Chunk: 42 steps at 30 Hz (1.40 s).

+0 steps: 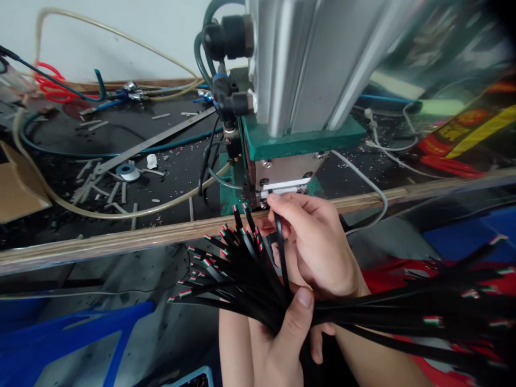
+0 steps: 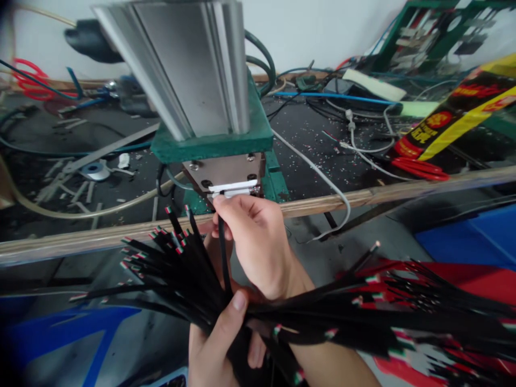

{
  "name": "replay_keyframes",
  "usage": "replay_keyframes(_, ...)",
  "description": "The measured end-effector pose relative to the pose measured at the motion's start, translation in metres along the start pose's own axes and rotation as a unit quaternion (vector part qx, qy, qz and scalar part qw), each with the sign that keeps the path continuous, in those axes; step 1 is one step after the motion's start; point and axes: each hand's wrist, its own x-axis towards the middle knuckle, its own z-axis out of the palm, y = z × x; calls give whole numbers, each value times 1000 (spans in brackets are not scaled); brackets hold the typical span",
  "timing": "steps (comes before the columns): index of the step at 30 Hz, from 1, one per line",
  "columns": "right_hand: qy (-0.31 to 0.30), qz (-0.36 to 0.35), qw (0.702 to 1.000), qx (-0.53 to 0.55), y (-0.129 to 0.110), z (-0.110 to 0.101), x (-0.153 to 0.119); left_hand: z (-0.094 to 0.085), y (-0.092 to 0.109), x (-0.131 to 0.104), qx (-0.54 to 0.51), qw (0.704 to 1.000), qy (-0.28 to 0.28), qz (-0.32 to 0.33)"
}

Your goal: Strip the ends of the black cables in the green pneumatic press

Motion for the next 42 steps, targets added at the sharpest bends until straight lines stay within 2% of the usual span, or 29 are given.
replay_keyframes(6,-10,13,1000,4,-3,1,0,3,2,0,-8,1000,23,1)
replay_keyframes(11,-3,27,999,19,-4,3,0,11,10,-1,13,1000,9,-7)
replay_keyframes(15,-10,1,1000,-8,-6,2,0,21,17,-5,12,999,51,-12)
replay_keyframes(19,-24,-41,997,-68,-2,-9,-3,28,18,-5,4,996,83,15)
replay_keyframes(23,-55,-41,990,-119,5,-25,-13,19,8,-2,37,995,90,25)
replay_keyframes(27,-76,-36,991,-102,7,-35,-24,6,-6,-2,86,991,98,40)
replay_keyframes(31,-97,-102,988,-69,5,-36,-31,2,-14,-4,87,992,82,31)
replay_keyframes(34,-135,-111,984,-31,3,-41,-35,3,-13,-4,90,992,77,32)
replay_keyframes(37,-204,-26,978,26,3,-55,-37,3,-11,-4,93,993,63,33)
replay_keyframes(39,-260,12,964,49,3,-64,-37,4,-9,-5,95,994,52,33)
replay_keyframes(42,-342,9,932,118,5,-71,-35,7,-6,-9,97,993,50,53)
